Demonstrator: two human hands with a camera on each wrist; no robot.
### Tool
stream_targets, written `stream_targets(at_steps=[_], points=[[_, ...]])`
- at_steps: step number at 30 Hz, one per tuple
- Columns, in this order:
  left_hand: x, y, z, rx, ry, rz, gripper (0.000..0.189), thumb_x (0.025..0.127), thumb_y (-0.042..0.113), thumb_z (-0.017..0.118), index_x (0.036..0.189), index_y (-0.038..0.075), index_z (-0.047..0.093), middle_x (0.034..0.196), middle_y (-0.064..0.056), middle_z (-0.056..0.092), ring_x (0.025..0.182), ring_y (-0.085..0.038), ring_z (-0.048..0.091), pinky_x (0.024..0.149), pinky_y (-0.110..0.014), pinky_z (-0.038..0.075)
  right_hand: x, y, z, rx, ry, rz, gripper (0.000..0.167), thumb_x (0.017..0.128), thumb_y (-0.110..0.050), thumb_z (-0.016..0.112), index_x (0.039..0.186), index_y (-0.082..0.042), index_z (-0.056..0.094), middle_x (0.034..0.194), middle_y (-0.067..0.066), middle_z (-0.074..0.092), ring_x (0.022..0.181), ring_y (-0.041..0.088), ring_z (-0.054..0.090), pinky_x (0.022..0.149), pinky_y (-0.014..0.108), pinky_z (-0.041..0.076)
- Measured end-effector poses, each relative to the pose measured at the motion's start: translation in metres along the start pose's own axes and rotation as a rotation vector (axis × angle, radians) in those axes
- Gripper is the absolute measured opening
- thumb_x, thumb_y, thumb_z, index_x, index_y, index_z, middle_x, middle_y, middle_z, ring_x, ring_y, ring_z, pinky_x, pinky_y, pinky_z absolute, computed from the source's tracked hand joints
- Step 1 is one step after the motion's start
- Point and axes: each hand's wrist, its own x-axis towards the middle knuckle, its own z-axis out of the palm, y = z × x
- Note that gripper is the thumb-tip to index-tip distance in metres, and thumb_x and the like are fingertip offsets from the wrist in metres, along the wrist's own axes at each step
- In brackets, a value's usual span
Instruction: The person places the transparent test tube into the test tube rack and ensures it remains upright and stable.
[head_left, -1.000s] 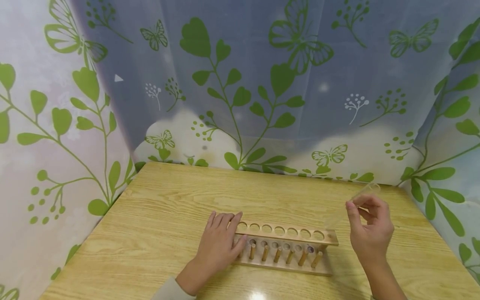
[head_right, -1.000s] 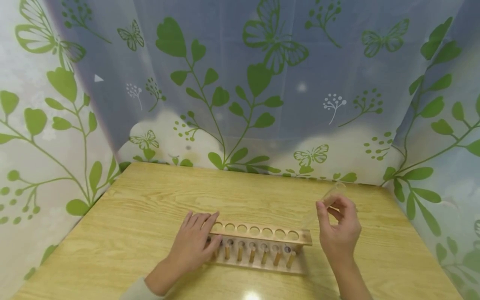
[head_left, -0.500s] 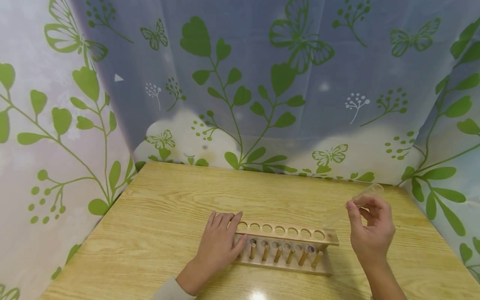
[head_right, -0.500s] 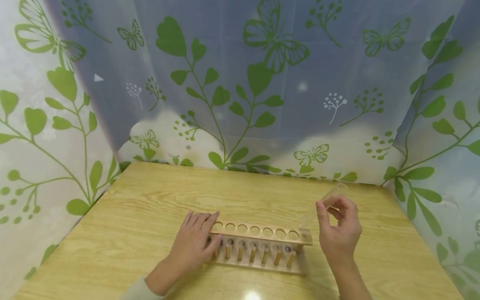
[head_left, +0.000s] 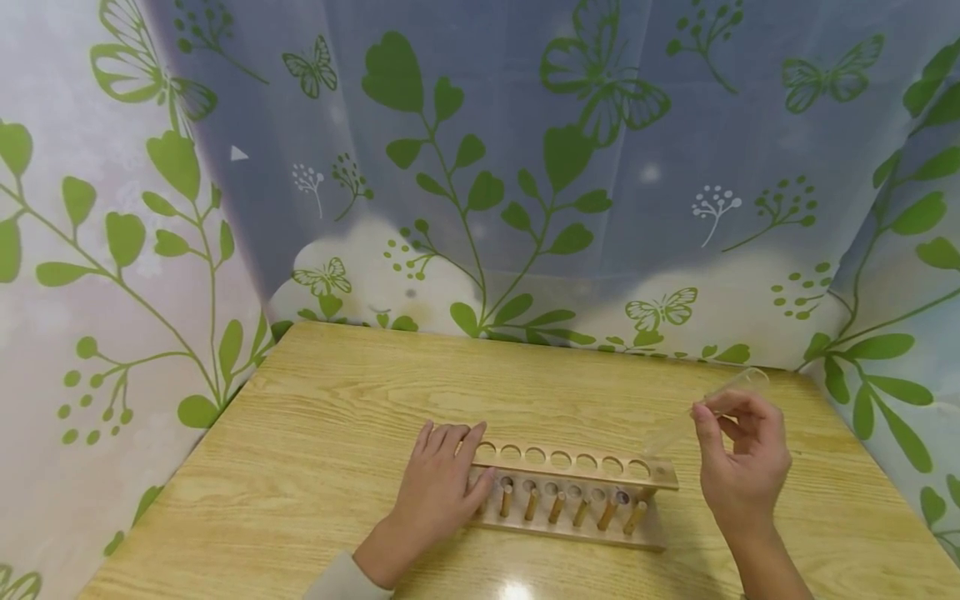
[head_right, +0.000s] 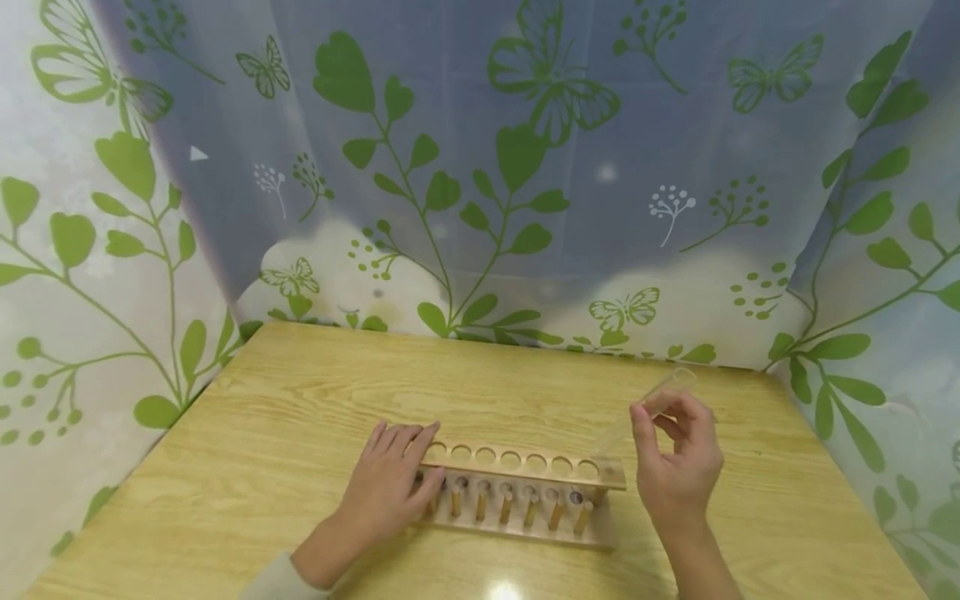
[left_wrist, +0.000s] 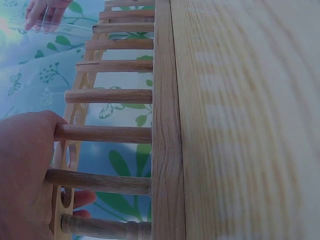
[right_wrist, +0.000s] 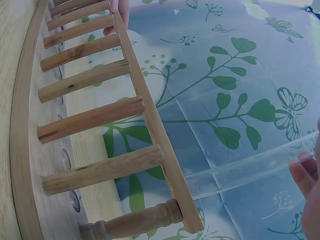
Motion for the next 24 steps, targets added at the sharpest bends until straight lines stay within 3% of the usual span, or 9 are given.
stream_targets(at_steps=[24], points=[[-0.0005, 0.0001, -0.0003, -0.015, 0.02, 0.008, 0.054, 0.095, 0.042, 0.053, 0.138, 0.009, 0.053, 0.12, -0.007, 0.058, 0.116, -0.028, 0.052, 0.109, -0.058, 0.029, -0.0007, -0.0037, 0.0028, 0.037, -0.016, -0.002, 0.026, 0.081, 0.021, 0.06, 0.1, 0.028, 0.044, 0.091, 0.008, 0.062, 0.083, 0.013, 0.062, 0.076, 0.015, 0.052]])
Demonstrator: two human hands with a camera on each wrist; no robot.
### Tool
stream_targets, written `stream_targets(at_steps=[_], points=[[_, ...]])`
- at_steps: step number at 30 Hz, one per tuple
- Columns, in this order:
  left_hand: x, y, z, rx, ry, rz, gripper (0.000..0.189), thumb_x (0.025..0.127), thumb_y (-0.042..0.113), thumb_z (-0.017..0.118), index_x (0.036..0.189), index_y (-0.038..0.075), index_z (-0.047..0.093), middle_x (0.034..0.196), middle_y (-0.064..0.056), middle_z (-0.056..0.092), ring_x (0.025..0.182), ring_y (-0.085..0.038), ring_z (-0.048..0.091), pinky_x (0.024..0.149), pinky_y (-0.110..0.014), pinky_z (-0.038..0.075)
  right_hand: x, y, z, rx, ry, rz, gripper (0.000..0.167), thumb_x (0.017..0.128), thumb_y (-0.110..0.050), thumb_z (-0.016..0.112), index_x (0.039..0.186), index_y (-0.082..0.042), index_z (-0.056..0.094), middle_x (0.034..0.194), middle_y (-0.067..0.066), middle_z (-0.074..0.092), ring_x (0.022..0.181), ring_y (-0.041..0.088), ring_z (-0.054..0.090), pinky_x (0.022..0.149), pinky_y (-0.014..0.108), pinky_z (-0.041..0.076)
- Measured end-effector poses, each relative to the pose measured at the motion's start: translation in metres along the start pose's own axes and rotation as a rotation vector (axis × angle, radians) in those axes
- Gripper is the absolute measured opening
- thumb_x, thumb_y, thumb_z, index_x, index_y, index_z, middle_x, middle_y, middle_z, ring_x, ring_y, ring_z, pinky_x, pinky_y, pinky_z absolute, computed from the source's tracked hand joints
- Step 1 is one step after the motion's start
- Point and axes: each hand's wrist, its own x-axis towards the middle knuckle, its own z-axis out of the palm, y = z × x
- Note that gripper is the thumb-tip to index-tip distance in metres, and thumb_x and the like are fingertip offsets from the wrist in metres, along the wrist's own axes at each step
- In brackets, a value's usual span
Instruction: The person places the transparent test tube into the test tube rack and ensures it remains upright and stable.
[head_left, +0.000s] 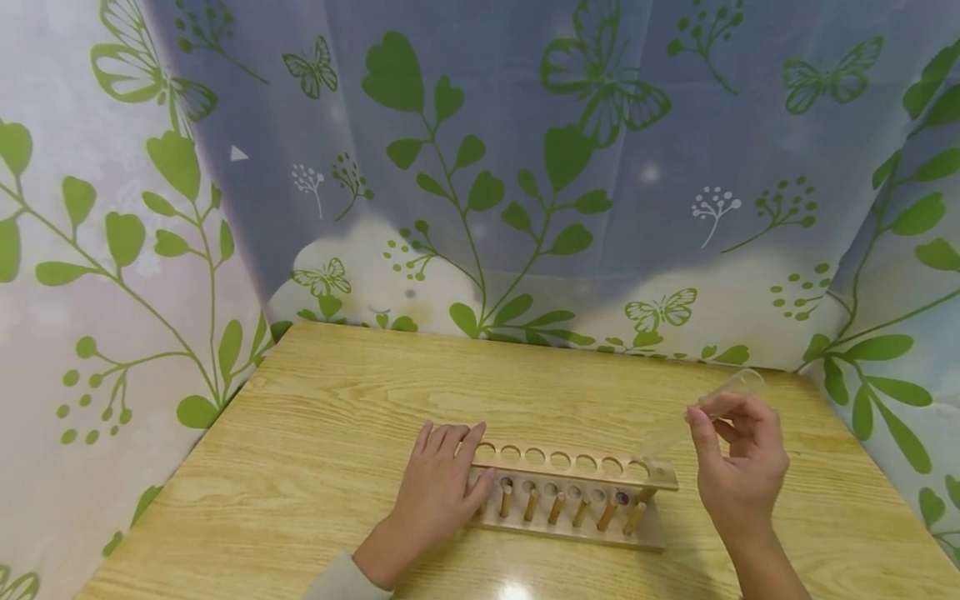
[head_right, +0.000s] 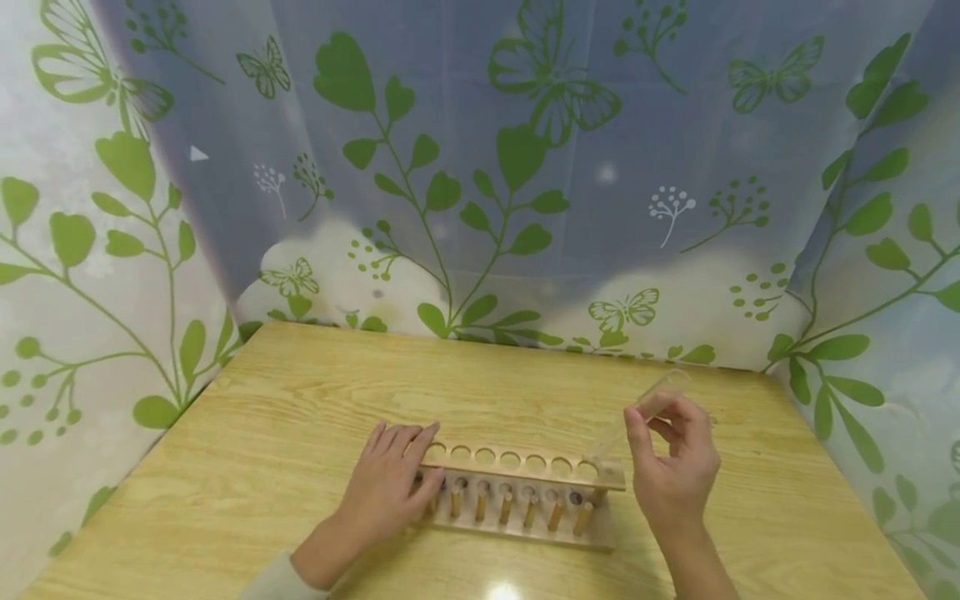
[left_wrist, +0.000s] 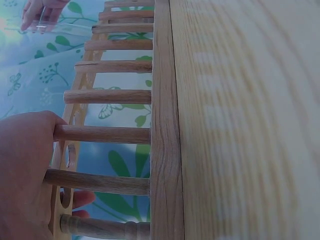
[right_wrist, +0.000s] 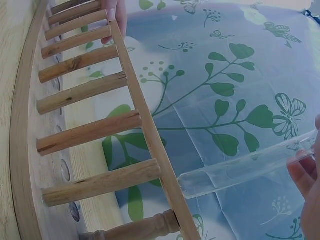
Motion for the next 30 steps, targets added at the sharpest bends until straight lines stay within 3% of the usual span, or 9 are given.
stream_targets(at_steps=[8, 30], points=[[0.0005, 0.0003, -0.0004, 0.014, 0.002, 0.001, 0.053, 0.096, 0.042, 0.053, 0.137, 0.01, 0.053, 0.119, -0.006, 0.058, 0.116, -0.027, 0.052, 0.109, -0.057, 0.03, -0.0004, -0.0034, 0.0034, 0.026, -0.025, -0.006, 0.025, 0.081, 0.02, 0.061, 0.098, 0.028, 0.045, 0.089, 0.008, 0.062, 0.081, 0.012, 0.062, 0.074, 0.014, 0.052], [-0.0007, -0.0009, 0.0022, 0.024, 0.014, 0.013, 0.053, 0.096, 0.043, 0.053, 0.137, 0.011, 0.053, 0.119, -0.005, 0.058, 0.116, -0.027, 0.052, 0.109, -0.057, 0.031, -0.0049, -0.0049, 0.0046, -0.049, -0.083, -0.001, 0.024, 0.081, 0.019, 0.062, 0.097, 0.028, 0.046, 0.089, 0.003, 0.062, 0.084, 0.01, 0.062, 0.074, 0.012, 0.051]])
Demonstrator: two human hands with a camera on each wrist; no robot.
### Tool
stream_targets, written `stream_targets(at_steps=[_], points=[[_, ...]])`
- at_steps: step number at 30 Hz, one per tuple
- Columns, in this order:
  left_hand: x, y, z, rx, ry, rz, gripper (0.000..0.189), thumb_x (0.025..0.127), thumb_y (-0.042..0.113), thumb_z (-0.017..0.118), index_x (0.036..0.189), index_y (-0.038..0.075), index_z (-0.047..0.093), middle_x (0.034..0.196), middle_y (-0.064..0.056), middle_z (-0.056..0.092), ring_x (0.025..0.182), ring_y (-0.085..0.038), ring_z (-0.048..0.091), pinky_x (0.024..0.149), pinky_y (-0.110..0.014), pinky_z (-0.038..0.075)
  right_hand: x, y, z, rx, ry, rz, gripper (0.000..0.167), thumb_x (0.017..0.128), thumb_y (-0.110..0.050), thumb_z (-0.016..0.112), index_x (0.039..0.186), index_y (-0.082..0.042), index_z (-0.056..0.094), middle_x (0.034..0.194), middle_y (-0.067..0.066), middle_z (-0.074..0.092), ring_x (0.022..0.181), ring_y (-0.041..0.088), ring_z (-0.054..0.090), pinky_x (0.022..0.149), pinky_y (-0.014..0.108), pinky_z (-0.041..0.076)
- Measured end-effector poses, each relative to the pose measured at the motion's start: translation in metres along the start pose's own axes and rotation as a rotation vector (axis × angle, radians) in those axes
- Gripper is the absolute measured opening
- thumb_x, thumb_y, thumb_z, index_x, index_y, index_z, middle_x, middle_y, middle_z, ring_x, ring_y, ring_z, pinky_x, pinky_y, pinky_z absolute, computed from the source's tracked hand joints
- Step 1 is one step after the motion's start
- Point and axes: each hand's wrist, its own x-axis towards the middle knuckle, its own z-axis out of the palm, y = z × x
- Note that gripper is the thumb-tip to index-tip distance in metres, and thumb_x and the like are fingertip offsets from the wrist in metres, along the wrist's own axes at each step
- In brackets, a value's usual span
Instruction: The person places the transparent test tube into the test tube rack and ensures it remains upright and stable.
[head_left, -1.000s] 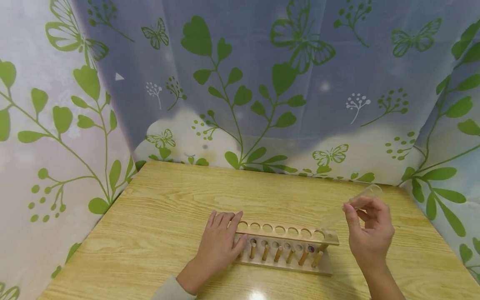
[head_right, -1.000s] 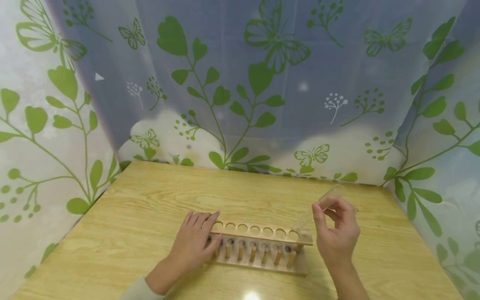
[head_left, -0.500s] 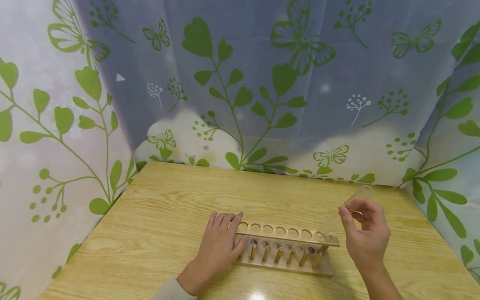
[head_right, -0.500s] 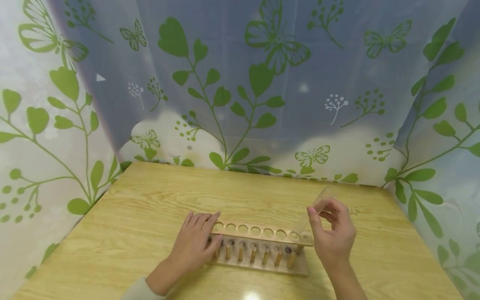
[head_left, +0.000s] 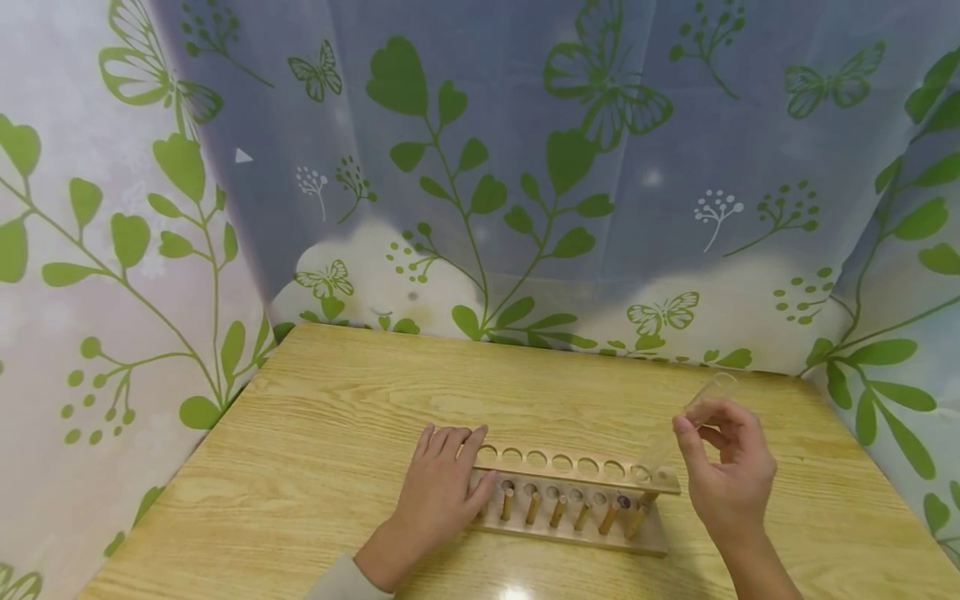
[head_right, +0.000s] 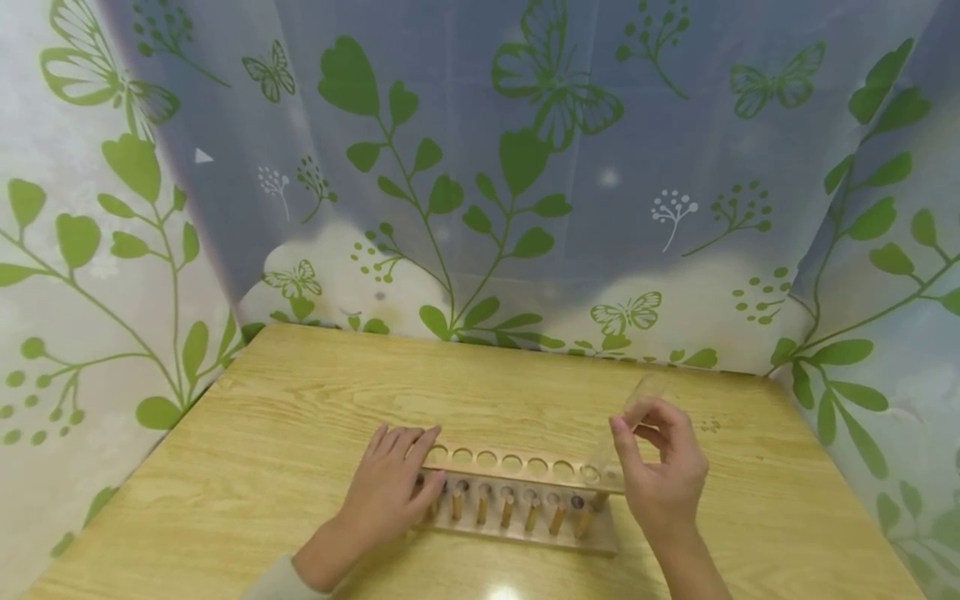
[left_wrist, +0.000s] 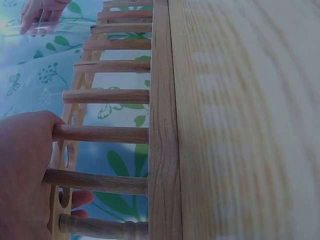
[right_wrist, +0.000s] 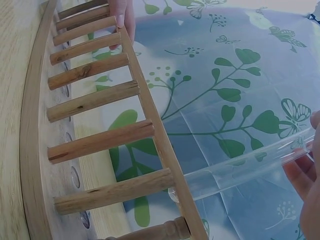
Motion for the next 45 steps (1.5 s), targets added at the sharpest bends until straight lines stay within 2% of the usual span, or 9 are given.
stream_targets(at_steps=[14, 22, 34, 45], points=[[0.001, 0.001, -0.002, 0.009, -0.021, -0.007, 0.052, 0.096, 0.043, 0.053, 0.137, 0.011, 0.053, 0.119, -0.006, 0.058, 0.117, -0.027, 0.052, 0.109, -0.057, 0.031, -0.005, 0.007, -0.002, -0.047, -0.027, 0.011, 0.025, 0.079, 0.021, 0.062, 0.098, 0.027, 0.047, 0.089, 0.0, 0.062, 0.084, 0.008, 0.061, 0.073, 0.011, 0.051], [0.001, 0.001, -0.002, 0.018, -0.003, 0.001, 0.052, 0.095, 0.043, 0.054, 0.136, 0.011, 0.054, 0.118, -0.005, 0.059, 0.116, -0.027, 0.053, 0.108, -0.057, 0.033, -0.005, 0.01, -0.003, -0.045, -0.038, -0.007, 0.024, 0.079, 0.02, 0.061, 0.097, 0.027, 0.047, 0.089, -0.002, 0.061, 0.082, 0.007, 0.061, 0.071, 0.01, 0.05], [0.001, 0.001, -0.002, 0.006, -0.002, -0.004, 0.052, 0.095, 0.043, 0.054, 0.135, 0.011, 0.055, 0.118, -0.005, 0.059, 0.116, -0.027, 0.053, 0.107, -0.057, 0.033, -0.006, 0.01, -0.003, -0.024, -0.052, -0.011, 0.022, 0.079, 0.021, 0.059, 0.096, 0.027, 0.046, 0.088, 0.002, 0.061, 0.079, 0.006, 0.062, 0.07, 0.01, 0.051], [-0.001, 0.001, 0.0, 0.011, -0.01, -0.009, 0.051, 0.095, 0.042, 0.055, 0.135, 0.012, 0.054, 0.118, -0.005, 0.059, 0.115, -0.026, 0.053, 0.106, -0.058, 0.034, -0.006, 0.007, -0.001, -0.052, -0.082, 0.009, 0.02, 0.079, 0.02, 0.059, 0.095, 0.025, 0.048, 0.085, 0.004, 0.059, 0.078, 0.005, 0.061, 0.069, 0.01, 0.05]])
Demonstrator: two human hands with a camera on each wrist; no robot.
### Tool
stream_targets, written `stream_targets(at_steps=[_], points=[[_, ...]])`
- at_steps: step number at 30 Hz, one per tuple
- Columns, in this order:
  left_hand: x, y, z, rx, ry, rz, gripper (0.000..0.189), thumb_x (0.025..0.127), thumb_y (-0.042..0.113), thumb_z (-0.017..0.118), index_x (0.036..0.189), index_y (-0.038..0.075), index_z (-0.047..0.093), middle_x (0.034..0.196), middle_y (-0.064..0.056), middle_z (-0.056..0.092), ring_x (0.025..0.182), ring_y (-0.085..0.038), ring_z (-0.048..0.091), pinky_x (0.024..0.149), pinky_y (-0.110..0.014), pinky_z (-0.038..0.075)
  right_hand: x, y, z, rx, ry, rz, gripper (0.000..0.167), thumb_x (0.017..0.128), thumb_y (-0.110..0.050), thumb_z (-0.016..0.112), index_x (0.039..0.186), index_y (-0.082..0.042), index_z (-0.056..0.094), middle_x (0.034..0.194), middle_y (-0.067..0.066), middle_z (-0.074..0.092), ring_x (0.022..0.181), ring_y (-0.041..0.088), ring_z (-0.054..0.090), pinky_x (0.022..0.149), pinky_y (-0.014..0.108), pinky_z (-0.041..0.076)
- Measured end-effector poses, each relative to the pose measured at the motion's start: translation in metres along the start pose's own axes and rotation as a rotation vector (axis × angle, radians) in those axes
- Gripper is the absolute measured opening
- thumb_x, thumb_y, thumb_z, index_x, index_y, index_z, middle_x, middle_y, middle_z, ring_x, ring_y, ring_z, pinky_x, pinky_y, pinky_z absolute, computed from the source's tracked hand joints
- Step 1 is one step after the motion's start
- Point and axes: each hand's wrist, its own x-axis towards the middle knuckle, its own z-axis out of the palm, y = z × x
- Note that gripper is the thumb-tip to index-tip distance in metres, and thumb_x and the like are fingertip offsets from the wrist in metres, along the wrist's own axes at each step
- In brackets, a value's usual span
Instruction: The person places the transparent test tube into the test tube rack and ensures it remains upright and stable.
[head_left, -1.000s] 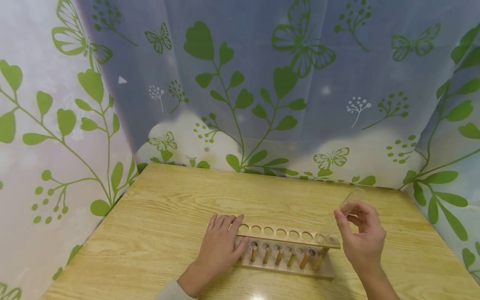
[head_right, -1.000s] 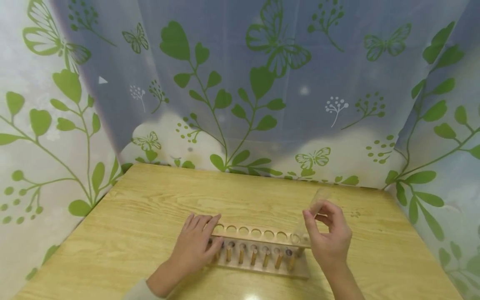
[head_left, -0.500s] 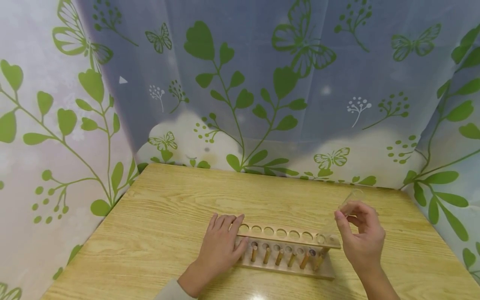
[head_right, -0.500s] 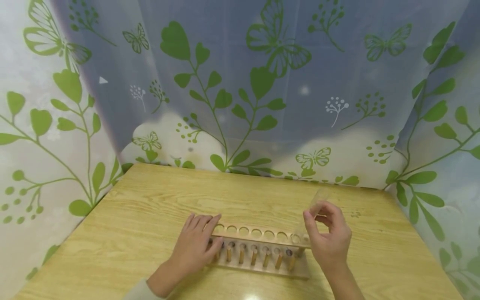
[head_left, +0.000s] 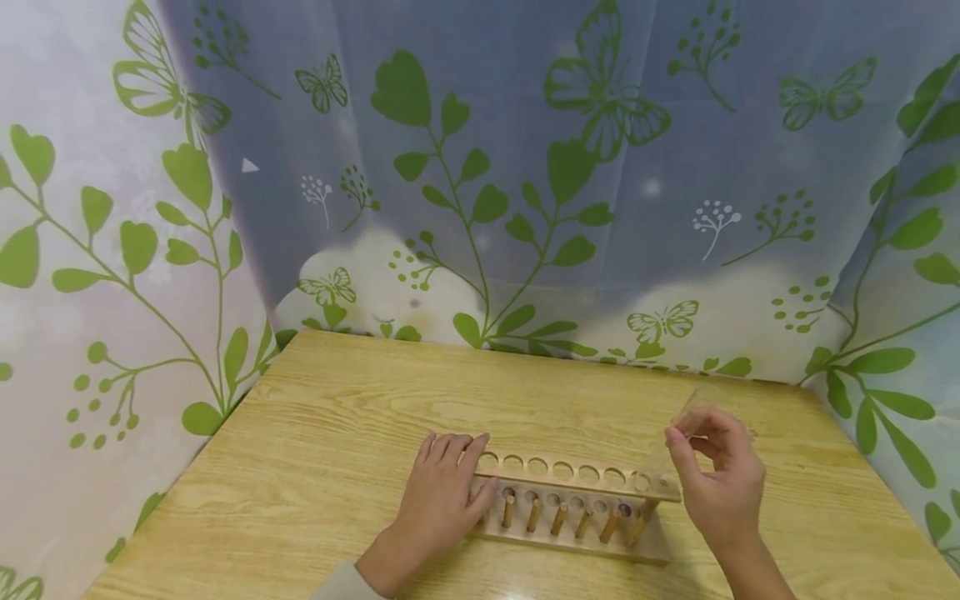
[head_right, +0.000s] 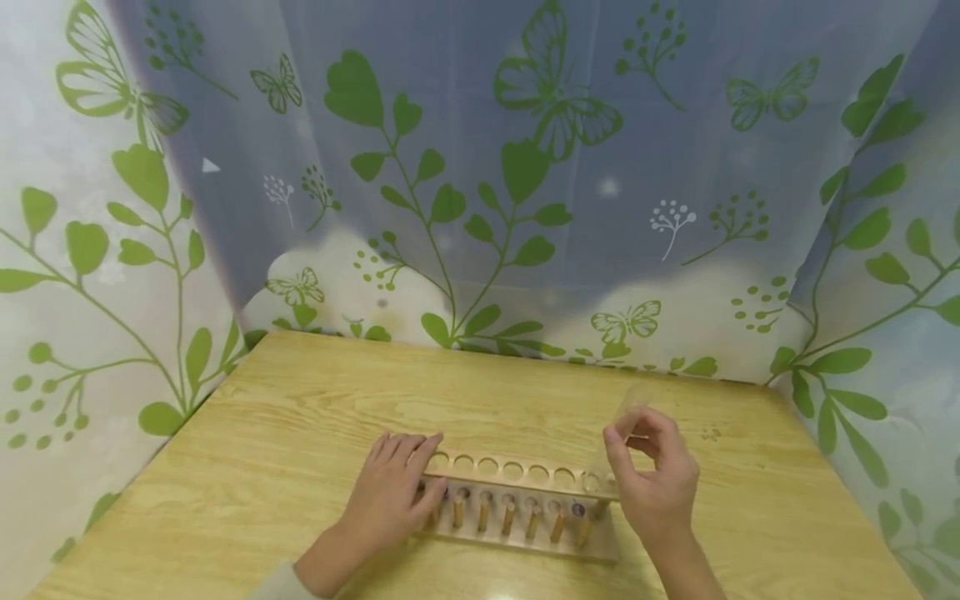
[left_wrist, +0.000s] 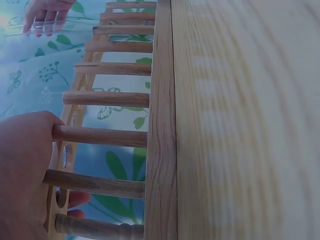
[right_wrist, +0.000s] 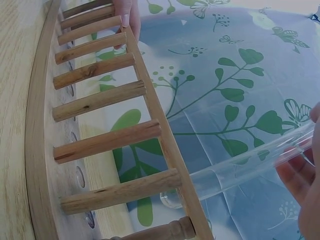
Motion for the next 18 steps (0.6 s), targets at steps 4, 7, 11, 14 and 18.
stream_targets(at_steps=[4, 7, 11, 14, 18], points=[[-0.002, 0.0, 0.003, -0.005, 0.0, -0.002, 0.05, 0.095, 0.042, 0.055, 0.134, 0.013, 0.055, 0.117, -0.004, 0.059, 0.114, -0.026, 0.053, 0.105, -0.058, 0.036, -0.001, -0.005, 0.001, -0.031, -0.028, 0.019, 0.022, 0.074, 0.026, 0.058, 0.095, 0.023, 0.05, 0.085, 0.002, 0.059, 0.079, 0.004, 0.06, 0.069, 0.009, 0.05], [-0.005, 0.0, 0.005, -0.015, -0.005, -0.001, 0.049, 0.095, 0.042, 0.054, 0.134, 0.013, 0.056, 0.117, -0.004, 0.059, 0.113, -0.025, 0.054, 0.104, -0.058, 0.037, -0.002, -0.009, 0.001, -0.058, -0.055, 0.029, 0.024, 0.072, 0.028, 0.058, 0.095, 0.021, 0.052, 0.085, 0.001, 0.059, 0.08, 0.002, 0.06, 0.069, 0.008, 0.049], [-0.005, 0.0, 0.006, -0.019, 0.004, 0.003, 0.048, 0.096, 0.042, 0.053, 0.134, 0.012, 0.056, 0.117, -0.004, 0.059, 0.113, -0.025, 0.053, 0.104, -0.059, 0.036, -0.002, -0.012, 0.003, -0.07, -0.074, 0.025, 0.024, 0.073, 0.028, 0.058, 0.094, 0.019, 0.054, 0.085, 0.003, 0.059, 0.081, 0.002, 0.06, 0.069, 0.008, 0.049], [-0.003, -0.001, 0.005, -0.011, 0.017, 0.005, 0.048, 0.096, 0.042, 0.052, 0.133, 0.013, 0.056, 0.117, -0.003, 0.059, 0.114, -0.024, 0.053, 0.106, -0.059, 0.034, 0.001, -0.013, 0.004, -0.066, -0.064, 0.013, 0.022, 0.074, 0.027, 0.058, 0.094, 0.02, 0.054, 0.086, 0.003, 0.059, 0.081, 0.003, 0.059, 0.07, 0.008, 0.049], [-0.001, -0.002, 0.003, -0.005, 0.019, 0.005, 0.048, 0.096, 0.043, 0.052, 0.133, 0.014, 0.057, 0.117, -0.002, 0.059, 0.115, -0.024, 0.052, 0.108, -0.059, 0.031, 0.003, -0.014, 0.005, -0.054, -0.051, 0.005, 0.02, 0.076, 0.026, 0.058, 0.094, 0.021, 0.052, 0.085, 0.003, 0.058, 0.08, 0.003, 0.059, 0.07, 0.008, 0.049]])
